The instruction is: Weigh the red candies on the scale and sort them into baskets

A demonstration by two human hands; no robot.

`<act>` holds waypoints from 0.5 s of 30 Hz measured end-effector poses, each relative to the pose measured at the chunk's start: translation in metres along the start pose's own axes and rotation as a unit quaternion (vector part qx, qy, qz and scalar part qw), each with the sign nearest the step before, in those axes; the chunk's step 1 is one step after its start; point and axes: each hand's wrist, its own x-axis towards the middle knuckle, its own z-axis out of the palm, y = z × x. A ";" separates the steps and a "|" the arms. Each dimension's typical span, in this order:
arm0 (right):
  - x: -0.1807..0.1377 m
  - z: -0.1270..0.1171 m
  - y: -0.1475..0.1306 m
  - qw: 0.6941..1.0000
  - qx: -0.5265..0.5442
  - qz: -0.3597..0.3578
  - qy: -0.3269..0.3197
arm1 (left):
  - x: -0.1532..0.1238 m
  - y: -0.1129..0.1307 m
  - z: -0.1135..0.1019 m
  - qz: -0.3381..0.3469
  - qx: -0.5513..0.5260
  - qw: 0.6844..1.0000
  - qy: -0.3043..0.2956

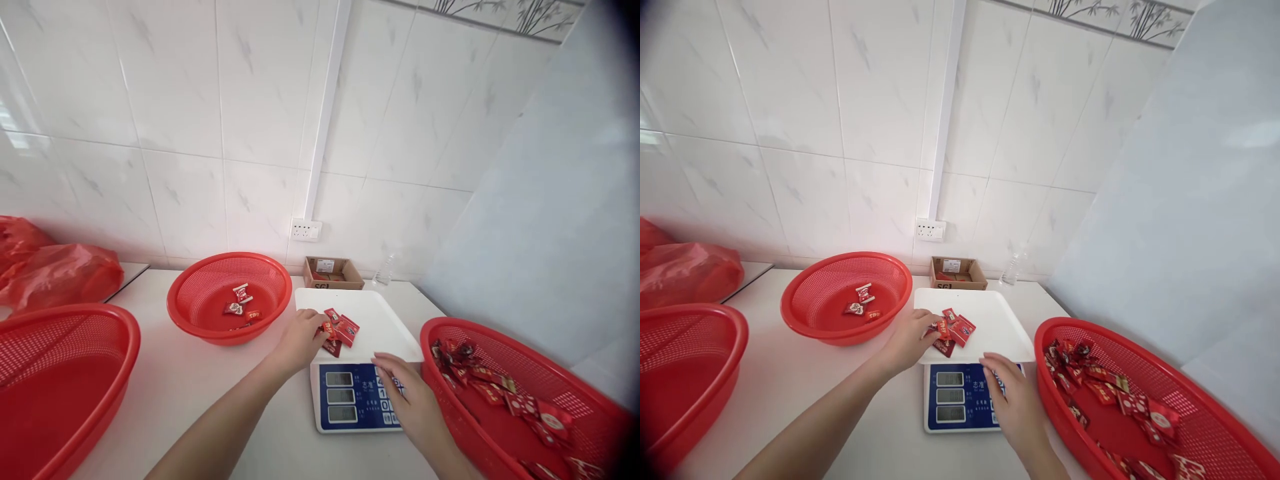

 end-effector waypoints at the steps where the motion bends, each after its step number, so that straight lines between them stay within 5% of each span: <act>1: -0.014 -0.004 0.005 1.000 0.003 0.018 0.004 | 0.005 -0.002 0.002 -0.002 0.011 1.000 -0.009; 7: -0.076 -0.024 0.038 0.995 0.019 0.098 0.015 | 0.029 -0.007 0.018 -0.017 0.106 0.992 -0.072; 15: -0.099 -0.033 0.047 0.980 0.023 0.191 0.048 | 0.024 0.009 0.024 0.024 0.215 0.973 -0.086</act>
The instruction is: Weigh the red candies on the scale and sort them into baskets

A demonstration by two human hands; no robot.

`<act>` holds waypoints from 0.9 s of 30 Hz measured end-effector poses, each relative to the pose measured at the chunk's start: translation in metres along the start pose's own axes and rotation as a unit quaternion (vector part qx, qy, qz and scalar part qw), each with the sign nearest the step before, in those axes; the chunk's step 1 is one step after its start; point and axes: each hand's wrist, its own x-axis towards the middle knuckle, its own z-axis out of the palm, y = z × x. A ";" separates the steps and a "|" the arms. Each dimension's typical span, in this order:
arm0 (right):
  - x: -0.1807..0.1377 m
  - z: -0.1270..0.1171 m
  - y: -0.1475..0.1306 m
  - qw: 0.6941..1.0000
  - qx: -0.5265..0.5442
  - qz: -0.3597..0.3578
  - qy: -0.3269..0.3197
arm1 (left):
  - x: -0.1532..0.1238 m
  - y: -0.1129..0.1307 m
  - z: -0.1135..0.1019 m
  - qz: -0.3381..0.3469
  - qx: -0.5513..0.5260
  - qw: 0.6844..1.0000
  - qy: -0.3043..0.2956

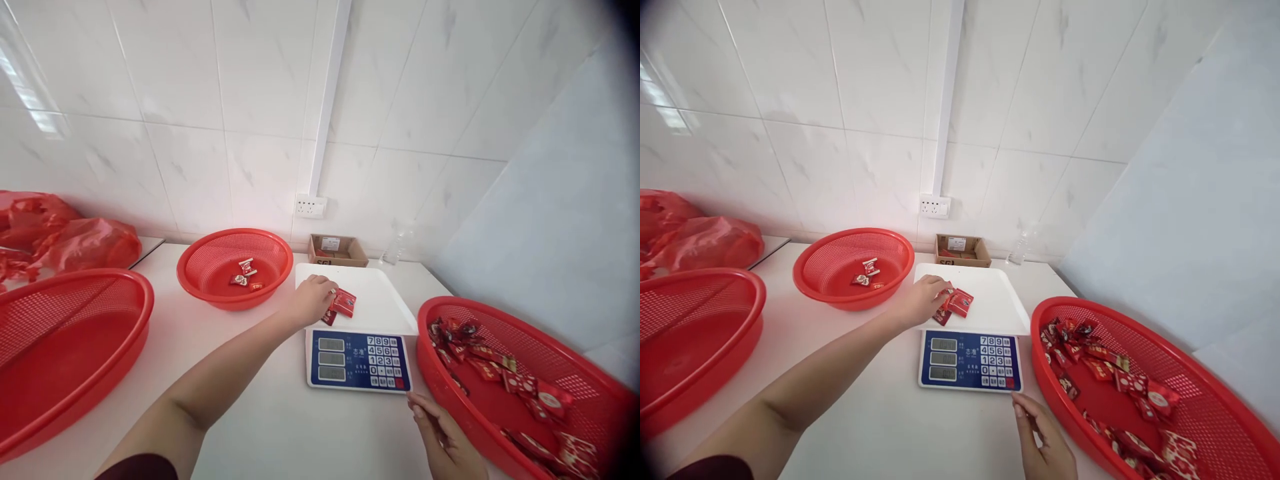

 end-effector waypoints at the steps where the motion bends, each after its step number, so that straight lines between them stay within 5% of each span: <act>1: -0.001 0.000 0.002 1.000 0.005 0.015 -0.005 | -0.007 0.003 -0.004 0.009 0.004 1.000 0.005; 7: -0.010 0.003 0.016 0.995 0.050 0.079 -0.042 | -0.084 0.009 -0.034 0.010 0.002 0.999 0.034; 12: -0.017 0.011 0.022 0.985 0.106 0.117 -0.067 | -0.151 -0.006 -0.039 -0.160 -0.021 0.986 0.032; 17: -0.021 0.020 0.013 0.982 0.113 0.126 -0.085 | -0.170 -0.005 -0.027 -0.236 -0.058 0.970 0.025; 20: -0.023 0.025 0.010 0.984 0.112 0.111 -0.083 | -0.163 0.023 -0.032 -0.173 -0.090 0.981 0.002; 24: -0.026 0.032 0.014 0.982 0.136 0.093 -0.097 | -0.167 0.072 -0.056 0.075 -0.182 0.973 -0.117; 27: -0.029 0.037 0.018 0.982 0.147 0.075 -0.094 | -0.186 0.087 -0.069 0.117 -0.202 0.965 -0.123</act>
